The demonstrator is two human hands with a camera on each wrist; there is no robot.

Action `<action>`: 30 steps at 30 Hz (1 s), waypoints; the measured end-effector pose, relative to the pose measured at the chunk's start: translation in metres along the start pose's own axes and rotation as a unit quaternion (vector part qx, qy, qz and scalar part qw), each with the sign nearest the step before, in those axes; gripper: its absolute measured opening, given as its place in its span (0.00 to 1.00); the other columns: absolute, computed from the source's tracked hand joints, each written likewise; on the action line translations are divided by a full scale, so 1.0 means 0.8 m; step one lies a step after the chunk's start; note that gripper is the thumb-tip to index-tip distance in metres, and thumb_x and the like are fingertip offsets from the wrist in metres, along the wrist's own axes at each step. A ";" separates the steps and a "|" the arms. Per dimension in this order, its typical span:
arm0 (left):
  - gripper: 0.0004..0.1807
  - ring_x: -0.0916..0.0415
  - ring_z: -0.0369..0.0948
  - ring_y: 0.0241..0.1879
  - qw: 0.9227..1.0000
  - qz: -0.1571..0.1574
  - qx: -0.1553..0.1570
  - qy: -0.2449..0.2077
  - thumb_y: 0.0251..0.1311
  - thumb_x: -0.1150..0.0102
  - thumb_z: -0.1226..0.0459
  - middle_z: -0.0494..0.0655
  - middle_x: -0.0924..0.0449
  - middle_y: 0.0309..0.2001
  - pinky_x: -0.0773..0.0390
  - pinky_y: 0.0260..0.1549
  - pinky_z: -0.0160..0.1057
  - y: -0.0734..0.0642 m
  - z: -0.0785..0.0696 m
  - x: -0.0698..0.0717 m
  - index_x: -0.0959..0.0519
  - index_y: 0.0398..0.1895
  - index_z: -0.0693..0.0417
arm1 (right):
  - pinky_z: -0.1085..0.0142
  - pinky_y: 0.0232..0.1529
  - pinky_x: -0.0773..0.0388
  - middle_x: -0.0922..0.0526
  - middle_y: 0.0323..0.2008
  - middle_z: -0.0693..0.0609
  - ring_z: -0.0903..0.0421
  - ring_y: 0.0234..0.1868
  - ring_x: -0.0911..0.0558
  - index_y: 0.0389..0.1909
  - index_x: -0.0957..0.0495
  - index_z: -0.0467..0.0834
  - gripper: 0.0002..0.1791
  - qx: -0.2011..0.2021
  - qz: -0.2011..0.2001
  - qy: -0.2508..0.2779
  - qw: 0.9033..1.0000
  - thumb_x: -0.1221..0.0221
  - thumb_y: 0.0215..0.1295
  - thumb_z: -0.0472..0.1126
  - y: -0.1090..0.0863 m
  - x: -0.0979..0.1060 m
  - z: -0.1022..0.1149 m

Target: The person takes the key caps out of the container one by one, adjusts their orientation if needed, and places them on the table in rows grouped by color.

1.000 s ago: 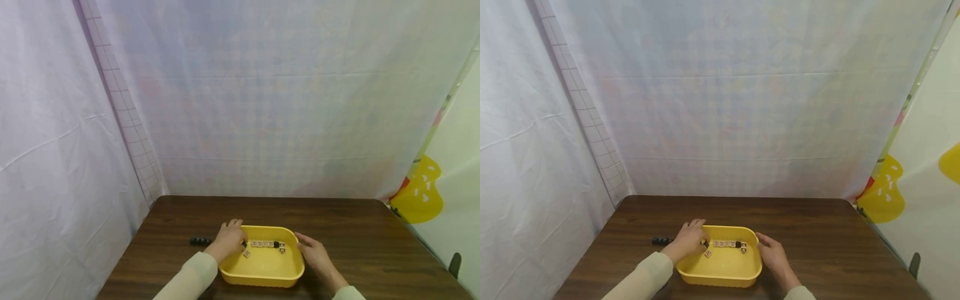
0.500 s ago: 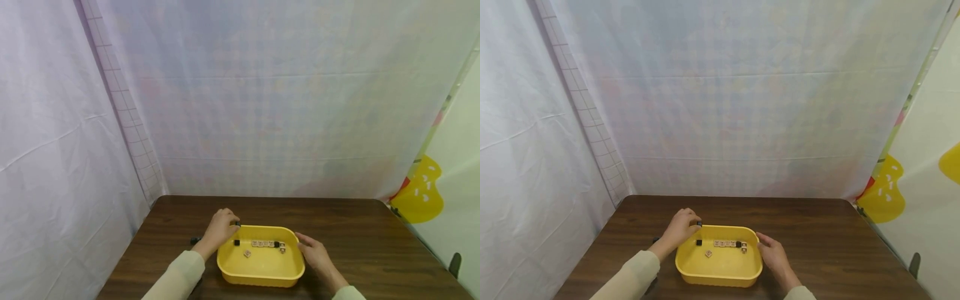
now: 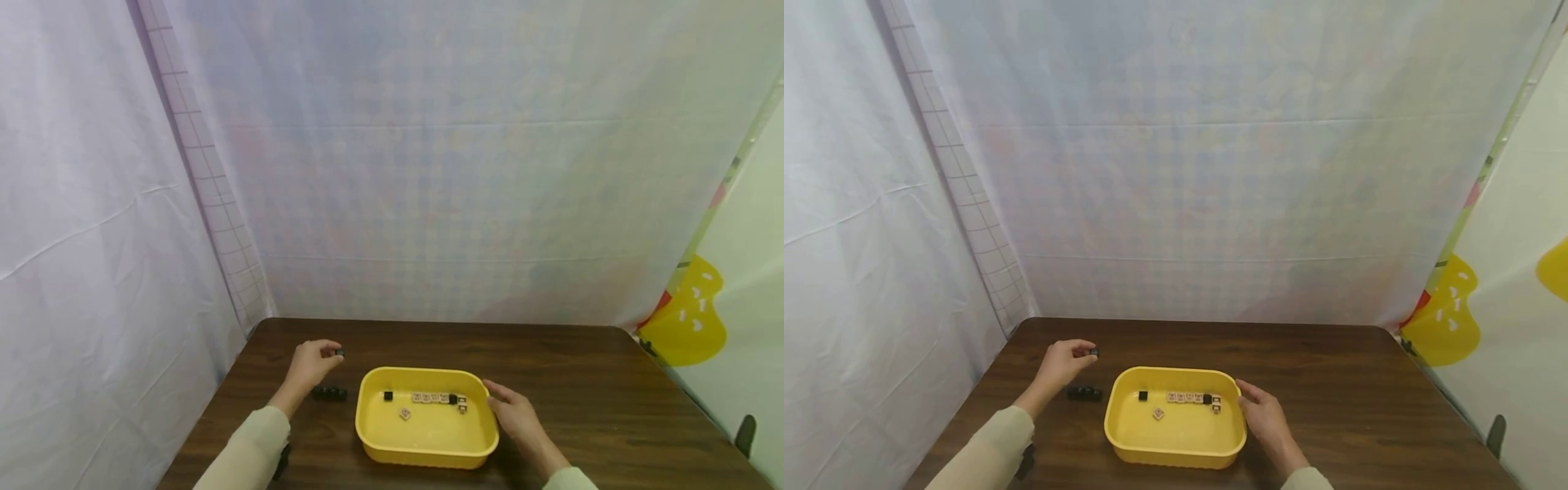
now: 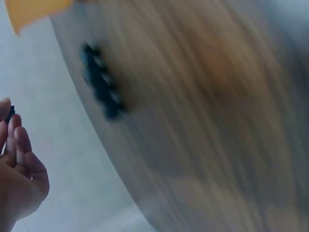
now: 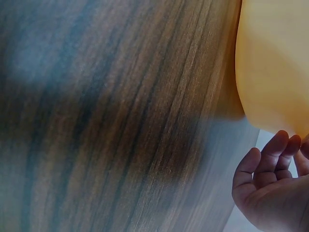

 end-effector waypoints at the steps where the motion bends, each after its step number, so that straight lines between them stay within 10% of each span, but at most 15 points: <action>1: 0.11 0.20 0.45 0.34 1.000 0.000 0.006 0.002 0.56 0.30 0.67 0.44 0.17 0.31 0.20 0.36 0.47 -0.001 0.008 0.005 0.14 0.43 0.61 | 0.53 0.55 0.26 0.33 0.66 0.29 0.39 0.60 0.27 0.65 0.29 0.34 0.23 -0.001 -0.001 0.001 1.000 0.48 0.71 0.34 0.000 0.000 0.000; 13: 0.10 0.23 0.45 0.37 0.993 0.080 0.064 0.059 0.56 0.31 0.68 0.45 0.19 0.33 0.23 0.39 0.49 -0.029 0.095 0.039 0.14 0.41 0.62 | 0.56 0.52 0.24 0.33 0.65 0.28 0.41 0.56 0.24 0.65 0.28 0.34 0.23 -0.002 -0.003 0.002 1.000 0.48 0.71 0.34 0.001 0.000 -0.001; 30: 0.10 0.21 0.45 0.36 0.989 0.127 0.062 0.052 0.52 0.30 0.71 0.48 0.16 0.35 0.22 0.40 0.49 -0.039 0.097 0.018 0.14 0.39 0.61 | 0.47 0.60 0.30 0.35 0.67 0.29 0.36 0.63 0.29 0.66 0.29 0.34 0.24 -0.003 0.001 0.000 1.000 0.48 0.71 0.35 0.000 0.001 -0.001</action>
Point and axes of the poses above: each hand's wrist, its own y-axis towards the middle knuckle, its own x-axis out of the back of the hand, z = x × y, the point moved 4 cm from there along y, towards the middle knuckle
